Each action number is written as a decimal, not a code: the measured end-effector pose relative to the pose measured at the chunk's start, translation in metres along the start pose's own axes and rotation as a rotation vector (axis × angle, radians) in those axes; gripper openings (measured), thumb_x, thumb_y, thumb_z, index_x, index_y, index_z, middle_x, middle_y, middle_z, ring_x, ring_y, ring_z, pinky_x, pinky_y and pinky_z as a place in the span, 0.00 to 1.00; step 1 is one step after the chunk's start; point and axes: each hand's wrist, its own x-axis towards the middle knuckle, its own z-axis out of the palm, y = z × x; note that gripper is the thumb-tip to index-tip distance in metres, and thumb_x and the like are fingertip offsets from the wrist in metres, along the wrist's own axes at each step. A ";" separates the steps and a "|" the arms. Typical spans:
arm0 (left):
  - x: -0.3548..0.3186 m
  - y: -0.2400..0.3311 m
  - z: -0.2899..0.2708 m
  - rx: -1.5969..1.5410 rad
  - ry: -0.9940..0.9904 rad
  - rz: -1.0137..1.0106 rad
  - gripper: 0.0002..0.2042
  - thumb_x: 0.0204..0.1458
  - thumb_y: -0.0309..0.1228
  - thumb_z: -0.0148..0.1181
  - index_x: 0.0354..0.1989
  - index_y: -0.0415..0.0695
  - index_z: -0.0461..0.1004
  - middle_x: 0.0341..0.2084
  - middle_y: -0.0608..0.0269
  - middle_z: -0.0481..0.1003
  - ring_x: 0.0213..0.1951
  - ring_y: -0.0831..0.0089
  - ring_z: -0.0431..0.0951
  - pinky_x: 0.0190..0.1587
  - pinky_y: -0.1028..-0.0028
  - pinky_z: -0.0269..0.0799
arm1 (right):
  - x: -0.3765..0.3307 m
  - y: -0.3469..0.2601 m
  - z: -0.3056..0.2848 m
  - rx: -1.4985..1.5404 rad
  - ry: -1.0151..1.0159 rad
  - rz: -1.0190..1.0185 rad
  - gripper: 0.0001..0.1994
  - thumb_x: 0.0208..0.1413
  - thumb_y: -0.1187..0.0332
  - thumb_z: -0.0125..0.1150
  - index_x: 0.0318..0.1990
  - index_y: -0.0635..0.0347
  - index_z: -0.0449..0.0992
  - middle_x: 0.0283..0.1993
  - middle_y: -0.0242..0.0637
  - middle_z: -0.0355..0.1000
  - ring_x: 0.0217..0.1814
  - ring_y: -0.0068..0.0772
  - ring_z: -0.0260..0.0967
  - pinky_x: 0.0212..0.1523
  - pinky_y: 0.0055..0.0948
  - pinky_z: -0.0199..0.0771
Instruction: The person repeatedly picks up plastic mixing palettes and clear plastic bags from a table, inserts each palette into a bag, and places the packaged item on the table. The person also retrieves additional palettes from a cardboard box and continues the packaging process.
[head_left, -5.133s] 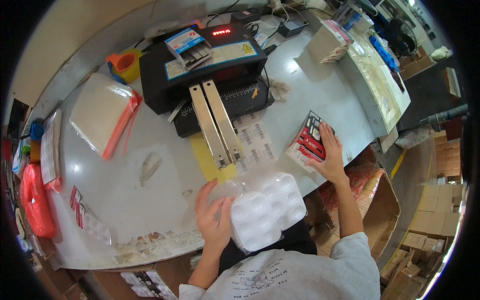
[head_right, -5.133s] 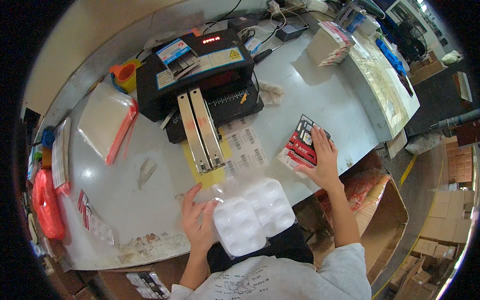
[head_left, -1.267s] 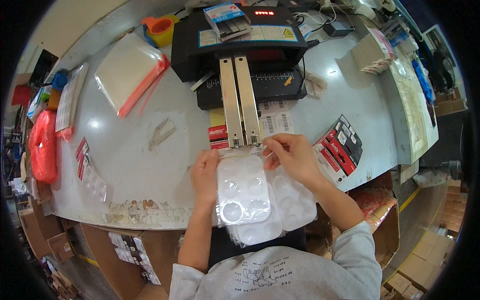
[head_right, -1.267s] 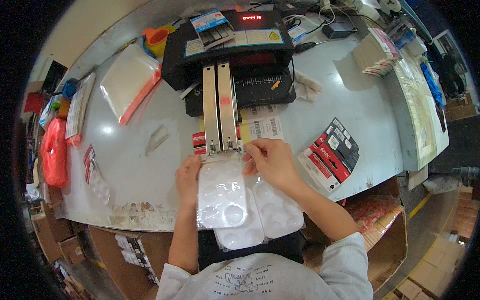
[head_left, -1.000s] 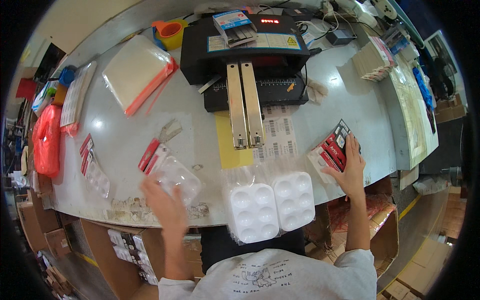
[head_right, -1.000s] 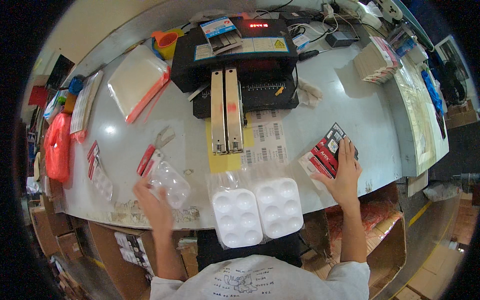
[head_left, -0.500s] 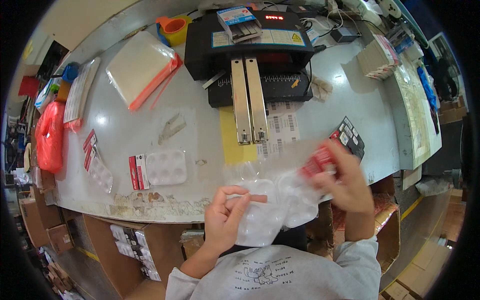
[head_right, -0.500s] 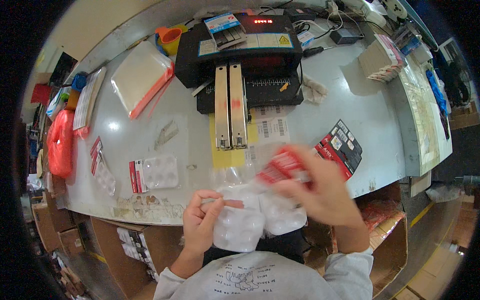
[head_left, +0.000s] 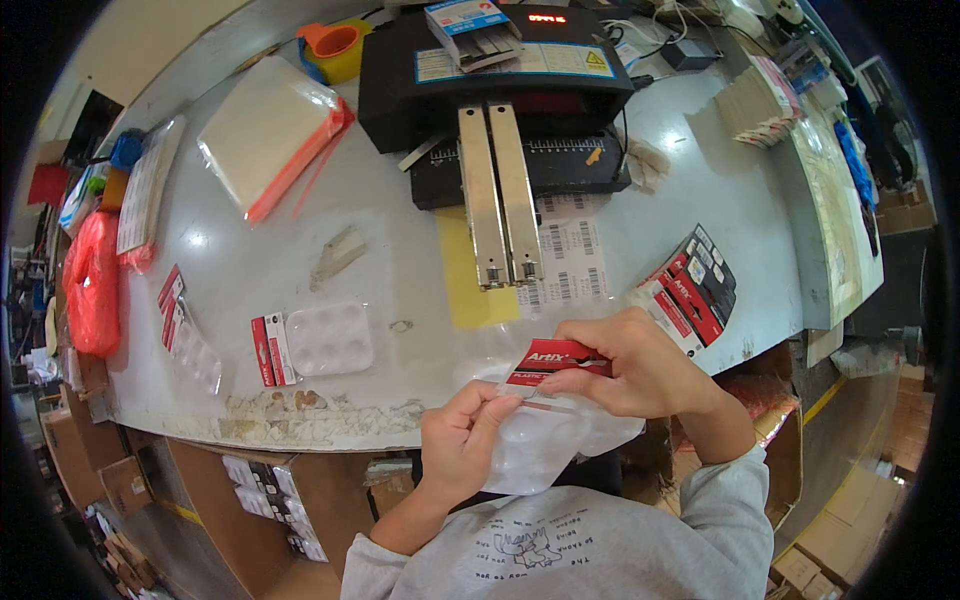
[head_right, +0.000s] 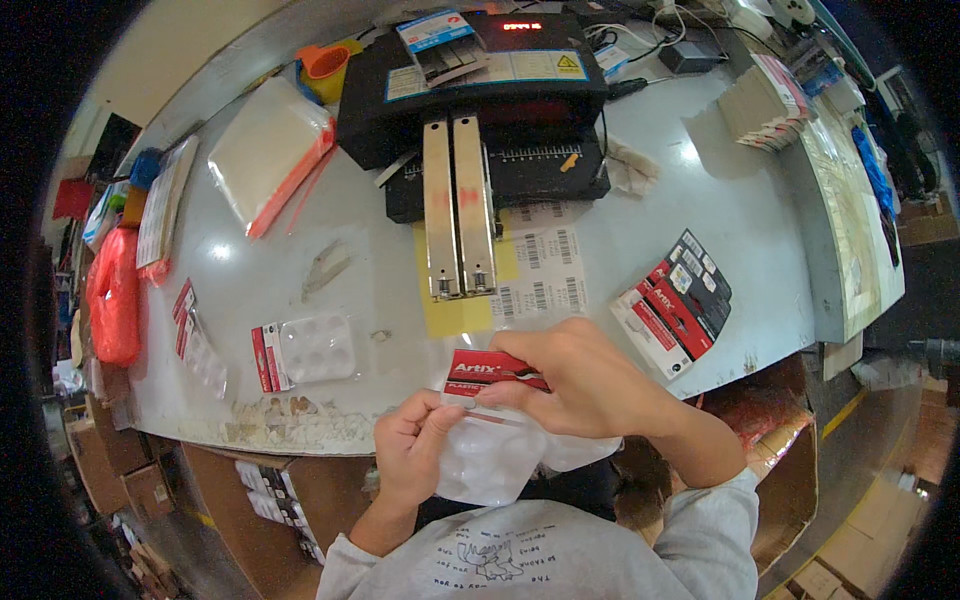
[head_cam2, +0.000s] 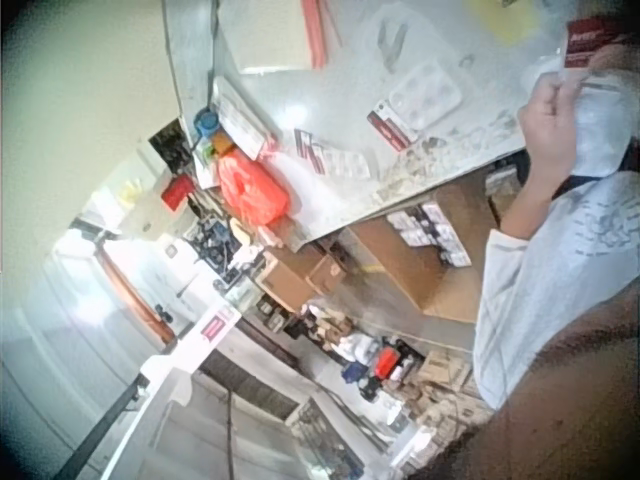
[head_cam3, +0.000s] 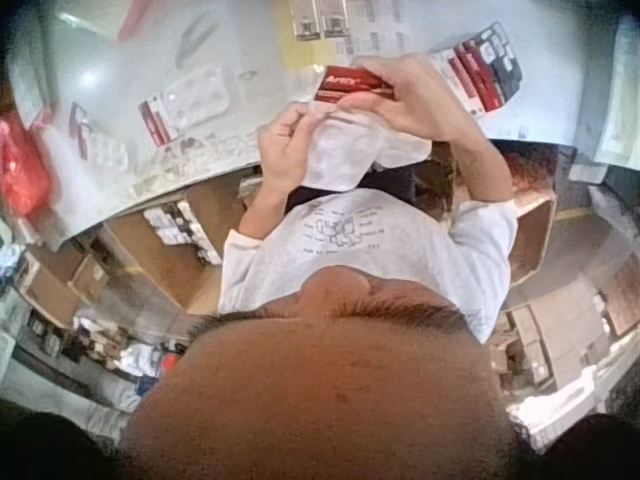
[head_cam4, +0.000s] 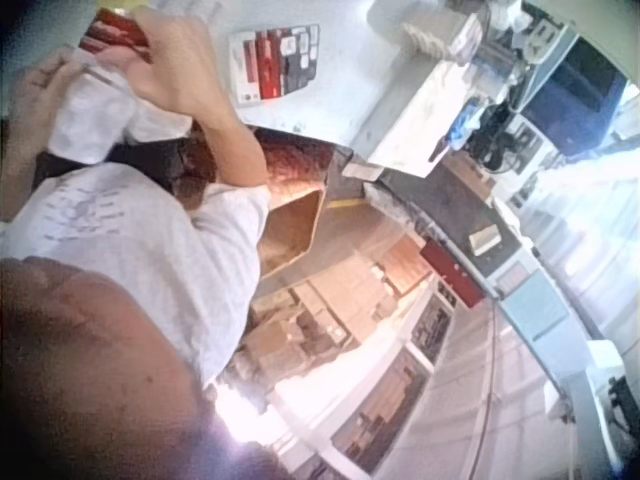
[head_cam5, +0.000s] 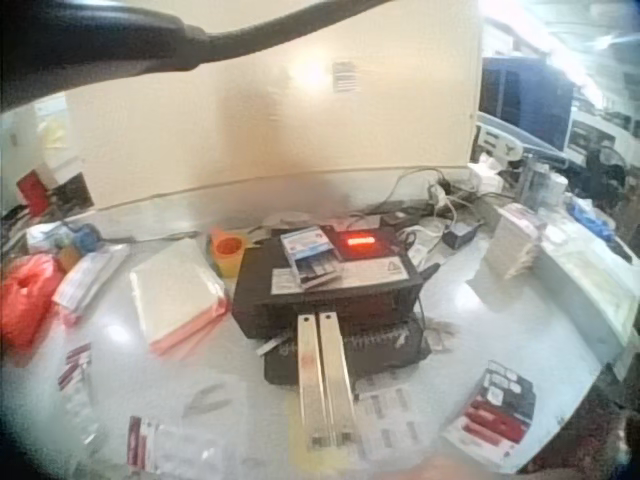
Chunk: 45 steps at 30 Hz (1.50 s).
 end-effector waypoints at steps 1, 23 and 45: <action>0.000 0.000 0.001 -0.028 0.014 -0.002 0.06 0.54 0.29 0.58 0.33 0.38 0.75 0.14 0.73 0.70 0.20 0.89 0.62 0.22 0.84 0.59 | 0.000 0.001 0.001 0.011 0.022 -0.026 0.11 0.46 0.66 0.68 0.33 0.62 0.74 0.21 0.44 0.69 0.19 0.43 0.63 0.22 0.29 0.63; 0.001 -0.016 -0.003 -0.056 0.292 0.062 0.11 0.58 0.30 0.53 0.29 0.35 0.74 0.17 0.78 0.65 0.21 0.89 0.58 0.23 0.85 0.52 | -0.034 0.038 0.020 0.755 0.023 0.488 0.07 0.54 0.72 0.58 0.33 0.69 0.77 0.26 0.35 0.74 0.24 0.20 0.71 0.23 0.19 0.71; 0.081 -0.051 -0.021 0.163 0.199 0.052 0.13 0.58 0.34 0.49 0.28 0.37 0.69 0.21 0.63 0.71 0.27 0.78 0.68 0.34 0.75 0.64 | 0.027 0.050 0.017 0.640 0.352 0.441 0.11 0.54 0.71 0.58 0.40 0.71 0.73 0.28 0.37 0.73 0.27 0.26 0.73 0.28 0.21 0.74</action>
